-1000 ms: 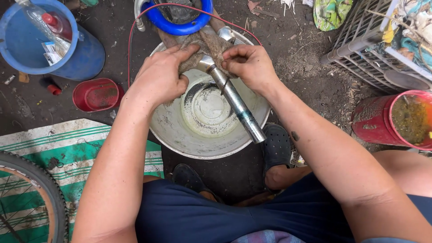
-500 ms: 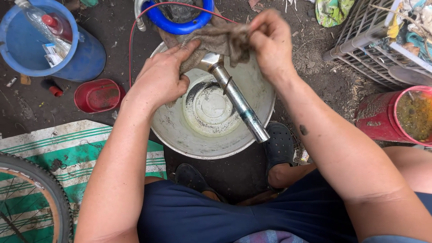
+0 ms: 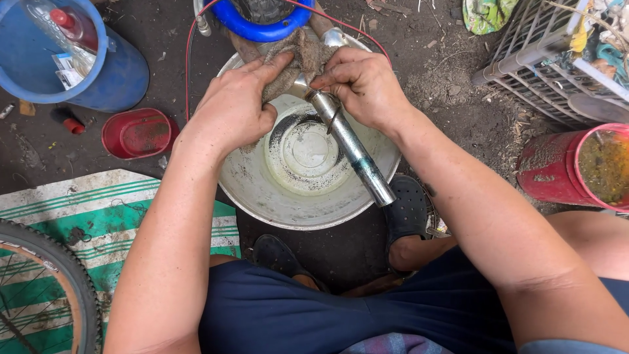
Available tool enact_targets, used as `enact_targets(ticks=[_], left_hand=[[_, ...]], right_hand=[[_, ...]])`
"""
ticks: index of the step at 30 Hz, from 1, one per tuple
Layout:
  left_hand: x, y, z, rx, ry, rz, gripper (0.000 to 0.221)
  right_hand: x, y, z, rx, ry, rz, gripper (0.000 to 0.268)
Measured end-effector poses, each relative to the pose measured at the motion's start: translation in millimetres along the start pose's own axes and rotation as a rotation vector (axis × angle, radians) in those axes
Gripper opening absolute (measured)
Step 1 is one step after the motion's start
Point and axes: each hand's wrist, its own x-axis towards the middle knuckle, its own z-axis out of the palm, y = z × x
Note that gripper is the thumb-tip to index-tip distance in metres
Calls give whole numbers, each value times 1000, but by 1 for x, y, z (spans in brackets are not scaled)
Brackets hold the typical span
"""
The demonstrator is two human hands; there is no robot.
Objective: Cleaning and inspecting the steering stem and bearing surfaces of a motorcycle front fork assembly.
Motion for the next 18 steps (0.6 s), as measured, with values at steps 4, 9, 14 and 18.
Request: enact_targets(ticks=[4, 9, 14, 18], left_hand=[[-1, 3, -2, -1, -27, -27, 89], [2, 5, -1, 31, -22, -30, 92], [5, 8, -3, 41, -36, -43, 92], [6, 8, -2, 74, -33, -32, 91]], right_hand=[[-9, 0, 4, -65, 84, -28, 30], [-17, 4, 7, -90, 166, -26, 40], [-19, 6, 8, -123, 181, 18, 30], [-17, -4, 6, -117, 55, 263, 28]])
